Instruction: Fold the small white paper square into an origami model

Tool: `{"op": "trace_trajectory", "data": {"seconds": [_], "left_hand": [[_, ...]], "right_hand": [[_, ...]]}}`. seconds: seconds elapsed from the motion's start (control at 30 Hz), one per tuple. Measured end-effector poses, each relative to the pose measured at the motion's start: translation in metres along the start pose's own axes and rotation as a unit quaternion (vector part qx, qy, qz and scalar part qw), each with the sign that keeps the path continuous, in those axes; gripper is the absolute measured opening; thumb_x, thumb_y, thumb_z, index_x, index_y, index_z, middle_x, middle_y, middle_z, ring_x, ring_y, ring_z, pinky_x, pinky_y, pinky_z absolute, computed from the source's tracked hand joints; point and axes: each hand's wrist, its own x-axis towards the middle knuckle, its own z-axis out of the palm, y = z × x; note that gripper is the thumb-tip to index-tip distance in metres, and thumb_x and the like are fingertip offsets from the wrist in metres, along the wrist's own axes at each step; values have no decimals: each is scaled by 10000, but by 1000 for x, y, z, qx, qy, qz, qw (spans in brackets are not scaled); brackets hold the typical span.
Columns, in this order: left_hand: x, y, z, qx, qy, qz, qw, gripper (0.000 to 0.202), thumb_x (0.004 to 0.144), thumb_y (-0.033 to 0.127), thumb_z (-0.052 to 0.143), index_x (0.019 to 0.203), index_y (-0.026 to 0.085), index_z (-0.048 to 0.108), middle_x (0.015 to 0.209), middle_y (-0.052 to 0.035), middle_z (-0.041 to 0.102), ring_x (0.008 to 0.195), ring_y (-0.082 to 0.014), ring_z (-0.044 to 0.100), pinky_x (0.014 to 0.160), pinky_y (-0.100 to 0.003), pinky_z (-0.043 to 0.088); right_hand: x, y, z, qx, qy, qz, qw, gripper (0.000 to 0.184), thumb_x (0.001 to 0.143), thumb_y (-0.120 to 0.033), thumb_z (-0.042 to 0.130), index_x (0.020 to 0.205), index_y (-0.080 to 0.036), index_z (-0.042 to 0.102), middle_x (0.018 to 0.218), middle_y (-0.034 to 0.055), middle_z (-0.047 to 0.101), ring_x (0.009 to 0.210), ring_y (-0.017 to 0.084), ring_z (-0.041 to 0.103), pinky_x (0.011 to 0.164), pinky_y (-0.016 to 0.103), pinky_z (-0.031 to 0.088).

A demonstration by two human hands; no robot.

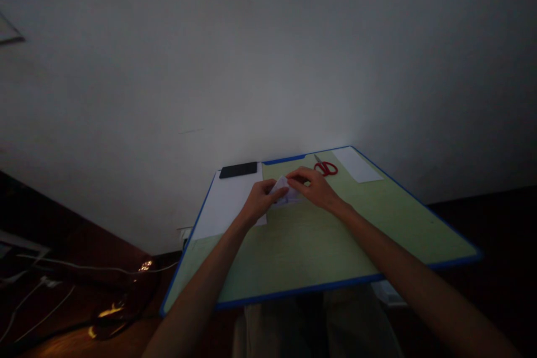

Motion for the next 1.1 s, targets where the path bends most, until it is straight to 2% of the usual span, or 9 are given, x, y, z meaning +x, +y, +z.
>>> {"op": "trace_trajectory", "data": {"seconds": [0.13,0.27,0.4,0.5,0.57,0.67,0.8,1.0,1.1], "left_hand": [[-1,3,2,-15,4,27,1000,401,804,536,725,830,136,704,749,-25,667,669,-129,580,610,-240,435],[0,2,2,-26,13,43,999,381,772,504,767,833,141,668,683,6,626,609,-108,546,553,-221,405],[2,-1,2,-73,39,25,996,419,727,473,807,946,177,606,611,41,607,538,-112,558,496,-212,436],[2,0,2,-133,77,4,988,437,690,435,832,891,193,530,742,-14,699,607,-150,637,511,-249,525],[2,1,2,-178,103,-1,979,443,670,388,848,857,195,496,794,-27,709,652,-165,661,544,-289,575],[2,2,1,-246,120,-2,962,439,653,315,859,829,194,475,809,-10,687,698,-164,676,606,-326,615],[3,0,2,-305,111,-5,946,444,636,236,866,808,189,460,827,5,665,745,-159,689,674,-333,627],[0,2,8,-309,78,-12,948,442,638,236,871,800,183,464,852,-13,679,802,-196,706,732,-401,633],[-3,5,9,-286,62,-25,956,424,670,307,866,900,183,533,944,-49,706,857,-236,708,720,-447,632]], "right_hand": [[0,-3,-2,3,-15,-11,1000,151,906,-229,629,979,-188,754,905,60,686,812,169,642,702,296,509],[0,-4,-2,12,-28,-8,1000,188,917,-276,633,1042,-212,758,947,66,709,848,176,646,725,302,513],[0,-2,1,41,34,40,998,323,933,-403,607,1188,-226,698,1056,78,722,908,194,662,752,319,531],[3,2,1,54,102,86,990,426,935,-466,579,1285,-227,627,1097,89,709,946,211,666,763,334,537],[4,6,1,73,123,108,984,439,933,-467,570,1298,-225,606,1137,98,697,1016,224,660,806,351,536],[6,12,2,129,93,152,975,398,928,-430,567,1276,-243,606,1174,95,688,1075,226,656,864,374,536],[5,15,6,199,30,207,957,409,869,-339,647,1270,-276,595,1168,80,680,969,200,682,821,368,570],[1,7,5,200,17,178,964,451,775,-295,737,1209,-245,624,1208,78,622,826,142,670,806,348,578],[1,5,4,172,35,158,972,481,714,-274,776,1170,-222,631,1163,66,618,750,118,641,747,317,562]]}}
